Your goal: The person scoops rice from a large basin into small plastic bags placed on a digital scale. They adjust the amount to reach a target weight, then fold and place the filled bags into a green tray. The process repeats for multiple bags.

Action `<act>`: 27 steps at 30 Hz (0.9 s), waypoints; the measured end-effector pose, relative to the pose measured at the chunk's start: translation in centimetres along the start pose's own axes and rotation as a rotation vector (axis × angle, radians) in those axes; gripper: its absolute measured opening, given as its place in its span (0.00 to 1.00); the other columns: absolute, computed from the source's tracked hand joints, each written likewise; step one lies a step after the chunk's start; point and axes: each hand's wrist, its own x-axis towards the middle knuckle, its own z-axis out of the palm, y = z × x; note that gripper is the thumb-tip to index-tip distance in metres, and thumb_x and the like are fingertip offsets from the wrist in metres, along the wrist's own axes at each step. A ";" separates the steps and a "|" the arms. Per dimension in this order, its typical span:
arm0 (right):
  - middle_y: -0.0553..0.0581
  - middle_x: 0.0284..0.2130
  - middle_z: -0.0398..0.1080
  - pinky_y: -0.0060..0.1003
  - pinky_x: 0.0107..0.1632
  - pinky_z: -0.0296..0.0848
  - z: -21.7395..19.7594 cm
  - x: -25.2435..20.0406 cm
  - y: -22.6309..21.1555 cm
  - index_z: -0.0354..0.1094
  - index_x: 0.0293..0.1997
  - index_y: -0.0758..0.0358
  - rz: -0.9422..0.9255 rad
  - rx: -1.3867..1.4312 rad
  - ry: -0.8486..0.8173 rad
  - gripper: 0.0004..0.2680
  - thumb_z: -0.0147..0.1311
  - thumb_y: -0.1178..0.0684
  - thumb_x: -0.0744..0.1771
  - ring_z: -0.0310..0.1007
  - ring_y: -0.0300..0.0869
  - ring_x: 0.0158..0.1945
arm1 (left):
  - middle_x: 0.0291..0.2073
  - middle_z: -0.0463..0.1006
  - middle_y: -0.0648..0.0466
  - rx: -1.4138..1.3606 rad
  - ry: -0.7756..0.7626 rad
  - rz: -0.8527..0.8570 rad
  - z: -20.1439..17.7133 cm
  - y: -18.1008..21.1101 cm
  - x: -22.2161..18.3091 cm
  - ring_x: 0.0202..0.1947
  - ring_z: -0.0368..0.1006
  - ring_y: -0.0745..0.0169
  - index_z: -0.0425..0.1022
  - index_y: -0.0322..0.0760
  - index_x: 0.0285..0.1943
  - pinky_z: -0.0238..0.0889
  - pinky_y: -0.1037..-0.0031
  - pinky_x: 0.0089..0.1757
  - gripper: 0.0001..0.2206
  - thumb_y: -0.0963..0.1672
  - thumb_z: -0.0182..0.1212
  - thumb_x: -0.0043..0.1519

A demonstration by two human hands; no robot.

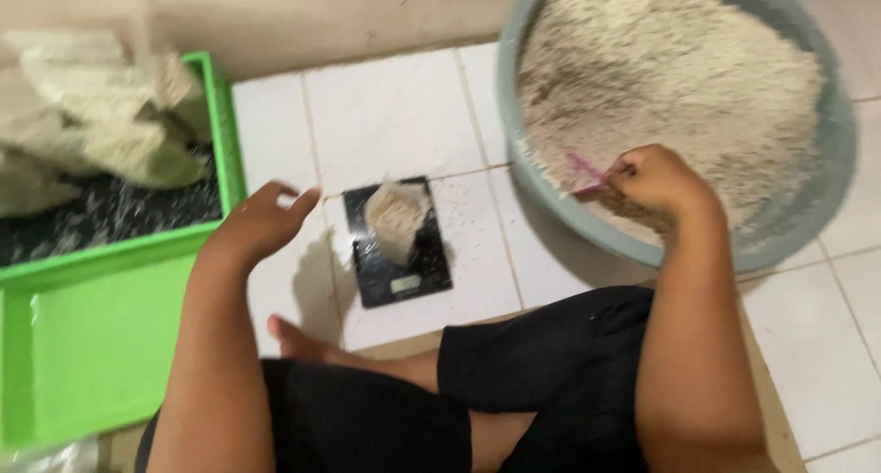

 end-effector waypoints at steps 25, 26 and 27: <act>0.53 0.22 0.69 0.32 0.37 0.61 -5.7 -5.3 -0.9 0.74 0.36 0.63 0.230 0.615 0.209 0.04 0.56 0.55 0.67 0.63 0.37 0.26 | 0.55 0.77 0.50 -0.064 0.002 -0.115 0.3 1.5 -0.5 0.55 0.71 0.51 0.71 0.48 0.58 0.59 0.64 0.52 0.26 0.60 0.47 0.59; 0.54 0.24 0.70 0.32 0.39 0.61 -6.2 -5.7 -1.7 0.75 0.38 0.64 0.204 0.556 0.211 0.05 0.55 0.55 0.67 0.65 0.37 0.29 | 0.48 0.80 0.51 -0.110 0.004 -0.085 0.3 1.7 -0.7 0.47 0.74 0.55 0.71 0.45 0.54 0.61 0.65 0.48 0.24 0.59 0.47 0.61; 0.55 0.26 0.72 0.33 0.41 0.61 -6.8 -6.1 -2.5 0.76 0.41 0.64 0.177 0.497 0.214 0.06 0.54 0.55 0.68 0.66 0.38 0.31 | 0.40 0.82 0.51 -0.155 0.008 -0.053 0.2 1.8 -0.9 0.39 0.77 0.59 0.71 0.42 0.50 0.62 0.67 0.43 0.22 0.58 0.47 0.62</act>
